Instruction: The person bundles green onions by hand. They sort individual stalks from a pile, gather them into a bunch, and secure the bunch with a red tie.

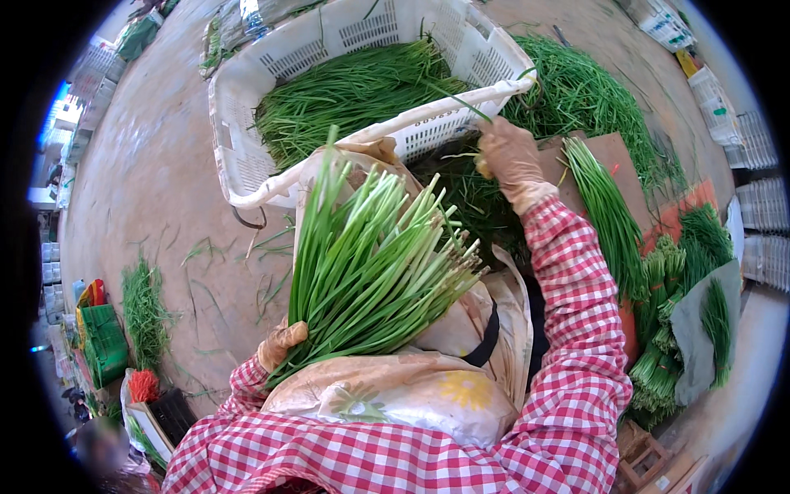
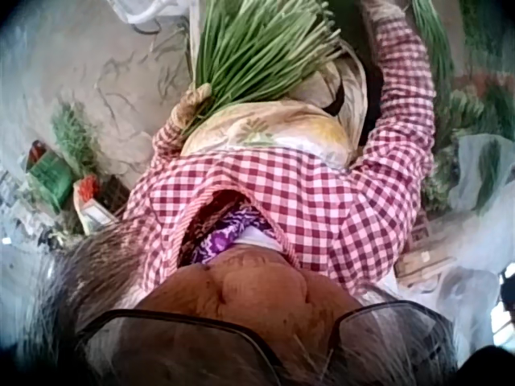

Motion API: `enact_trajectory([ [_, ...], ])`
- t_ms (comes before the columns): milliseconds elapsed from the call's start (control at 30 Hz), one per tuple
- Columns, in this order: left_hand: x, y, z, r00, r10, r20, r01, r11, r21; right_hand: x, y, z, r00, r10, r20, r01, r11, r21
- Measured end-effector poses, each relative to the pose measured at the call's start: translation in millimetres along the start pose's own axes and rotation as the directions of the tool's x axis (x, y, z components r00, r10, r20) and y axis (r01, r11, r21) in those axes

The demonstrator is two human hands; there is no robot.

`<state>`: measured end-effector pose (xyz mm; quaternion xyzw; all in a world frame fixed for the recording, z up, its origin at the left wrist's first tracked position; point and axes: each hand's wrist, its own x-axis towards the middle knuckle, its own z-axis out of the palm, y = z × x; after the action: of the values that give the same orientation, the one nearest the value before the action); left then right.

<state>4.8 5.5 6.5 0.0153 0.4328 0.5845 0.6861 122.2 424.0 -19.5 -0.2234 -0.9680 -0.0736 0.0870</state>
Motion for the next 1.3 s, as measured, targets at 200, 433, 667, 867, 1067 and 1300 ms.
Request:
enact_trajectory([
  [200,2.1,1.4,1.7,0.994,0.048,0.102,-0.046,0.999,-0.018,10.9,11.5,-25.6,0.738,-0.192,0.647,-0.341,0.720,0.604],
  [433,1.6,7.5,9.6,0.991,0.043,0.129,-0.060,0.989,0.138,38.8,-85.4,-67.3,0.750,-0.647,0.141,-0.033,0.176,0.984],
  [667,1.0,5.1,-2.2,0.997,0.008,0.080,-0.023,0.982,0.189,28.5,-72.5,-89.8,0.947,0.022,0.321,-0.297,0.447,0.844],
  [867,-1.2,-1.2,-14.7,0.989,0.116,0.089,-0.141,0.918,0.370,-12.9,17.5,-80.8,0.897,0.117,0.427,-0.434,0.043,0.900],
  [1067,0.2,-0.6,-7.7,0.997,0.045,0.060,-0.040,0.995,-0.096,-41.1,-50.1,-133.2,0.820,-0.189,0.540,-0.510,0.186,0.840],
  [1300,23.9,11.0,-8.1,0.997,-0.062,-0.034,0.067,0.987,0.149,-59.9,-13.2,-114.0,0.864,-0.314,0.393,-0.360,0.160,0.919],
])
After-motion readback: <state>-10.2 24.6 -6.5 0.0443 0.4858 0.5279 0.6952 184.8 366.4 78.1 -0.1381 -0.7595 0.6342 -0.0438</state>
